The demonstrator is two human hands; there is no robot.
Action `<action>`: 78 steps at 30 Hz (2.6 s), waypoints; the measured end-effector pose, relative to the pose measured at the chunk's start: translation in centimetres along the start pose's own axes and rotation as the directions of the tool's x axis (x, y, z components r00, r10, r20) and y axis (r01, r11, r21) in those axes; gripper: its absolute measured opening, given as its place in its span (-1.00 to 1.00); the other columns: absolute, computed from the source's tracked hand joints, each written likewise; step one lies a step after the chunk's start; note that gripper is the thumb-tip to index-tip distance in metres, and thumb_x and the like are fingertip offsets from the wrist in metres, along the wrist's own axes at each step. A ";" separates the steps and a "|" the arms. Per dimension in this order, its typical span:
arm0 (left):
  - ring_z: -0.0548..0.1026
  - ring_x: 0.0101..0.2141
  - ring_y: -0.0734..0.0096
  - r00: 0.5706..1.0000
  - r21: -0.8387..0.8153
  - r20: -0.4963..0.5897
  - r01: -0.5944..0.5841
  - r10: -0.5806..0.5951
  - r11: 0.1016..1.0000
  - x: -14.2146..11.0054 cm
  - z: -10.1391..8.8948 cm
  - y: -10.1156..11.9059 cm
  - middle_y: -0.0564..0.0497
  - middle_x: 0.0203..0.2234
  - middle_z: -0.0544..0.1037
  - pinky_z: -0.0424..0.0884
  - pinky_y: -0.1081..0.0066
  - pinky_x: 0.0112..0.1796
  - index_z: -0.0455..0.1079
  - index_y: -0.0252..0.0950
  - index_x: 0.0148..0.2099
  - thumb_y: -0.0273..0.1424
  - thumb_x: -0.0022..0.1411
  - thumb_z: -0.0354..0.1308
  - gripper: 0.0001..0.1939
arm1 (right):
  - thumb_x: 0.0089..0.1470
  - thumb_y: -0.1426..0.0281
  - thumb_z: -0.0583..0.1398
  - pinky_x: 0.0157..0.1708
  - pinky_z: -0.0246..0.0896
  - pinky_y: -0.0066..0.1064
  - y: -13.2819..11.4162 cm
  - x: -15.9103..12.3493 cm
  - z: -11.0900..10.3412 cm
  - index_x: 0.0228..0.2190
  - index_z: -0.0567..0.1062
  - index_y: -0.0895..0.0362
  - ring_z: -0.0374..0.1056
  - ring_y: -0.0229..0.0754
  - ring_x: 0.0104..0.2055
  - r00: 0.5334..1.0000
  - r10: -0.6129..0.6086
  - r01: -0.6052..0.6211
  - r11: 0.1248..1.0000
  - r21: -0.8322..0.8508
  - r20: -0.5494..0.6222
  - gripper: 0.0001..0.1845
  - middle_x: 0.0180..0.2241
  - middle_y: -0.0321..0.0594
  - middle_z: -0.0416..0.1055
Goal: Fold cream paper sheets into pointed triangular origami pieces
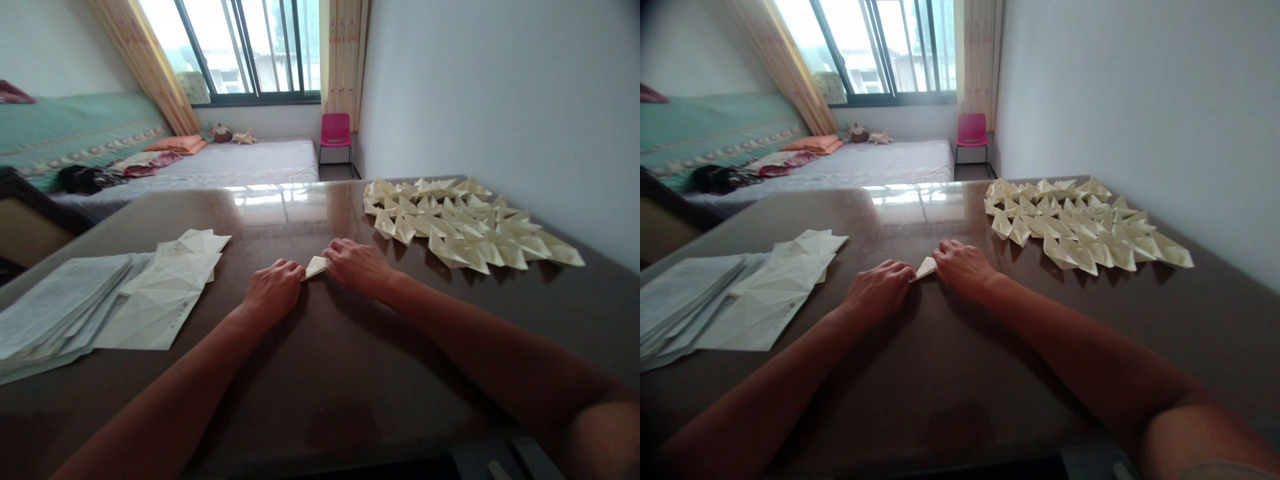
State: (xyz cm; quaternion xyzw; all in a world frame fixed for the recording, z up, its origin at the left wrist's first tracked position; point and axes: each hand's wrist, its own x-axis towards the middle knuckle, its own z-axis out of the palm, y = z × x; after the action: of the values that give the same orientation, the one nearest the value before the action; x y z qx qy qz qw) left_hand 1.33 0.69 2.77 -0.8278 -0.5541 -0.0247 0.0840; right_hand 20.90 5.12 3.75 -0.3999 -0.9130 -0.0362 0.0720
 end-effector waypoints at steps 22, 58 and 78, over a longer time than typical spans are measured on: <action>0.42 -0.09 0.25 0.998 -0.164 -0.024 0.053 -0.057 0.985 0.3 0.7 -0.6 0.01 -0.16 0.54 0.36 0.38 -0.25 0.39 -0.11 0.00 -0.19 0.31 -0.08 -0.68 | -0.07 0.52 0.29 -0.10 0.25 -0.32 2.0 1.0 3.2 0.07 0.34 0.15 0.34 -0.17 -0.15 0.989 -0.006 0.078 0.874 0.480 -0.150 -0.38 -0.12 -0.13 0.41; 0.51 -0.12 0.23 0.989 -0.987 0.131 0.124 -0.069 -0.100 1.4 2.0 0.0 -0.13 -0.10 0.52 0.45 0.29 -0.13 0.35 -0.33 0.00 -0.20 0.10 0.25 -0.54 | 0.01 0.05 0.18 -0.60 0.02 -0.53 -0.1 1.4 3.2 -0.47 0.32 0.15 0.10 -0.39 -0.58 0.963 0.231 -0.141 -0.011 0.990 0.140 -0.60 -0.58 -0.42 0.22; 0.48 -0.45 0.48 0.958 -0.976 0.018 0.078 -0.285 0.201 1.9 3.5 0.1 0.08 -0.42 0.44 0.45 0.45 -0.43 0.24 -0.28 -0.21 -0.26 0.21 0.04 -0.80 | 0.00 0.35 0.21 -0.33 0.24 -0.44 -1.3 0.9 3.1 -0.18 0.39 0.11 0.28 -0.31 -0.34 0.914 0.271 0.055 0.657 0.752 -0.303 -0.71 -0.16 -0.21 0.32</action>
State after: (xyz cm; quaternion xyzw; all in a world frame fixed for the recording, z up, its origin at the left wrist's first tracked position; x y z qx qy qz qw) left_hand 2.01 2.98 -0.45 -0.6226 -0.5022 -0.4420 -0.4059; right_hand 19.05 5.29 0.85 -0.3742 -0.7871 0.2667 0.4115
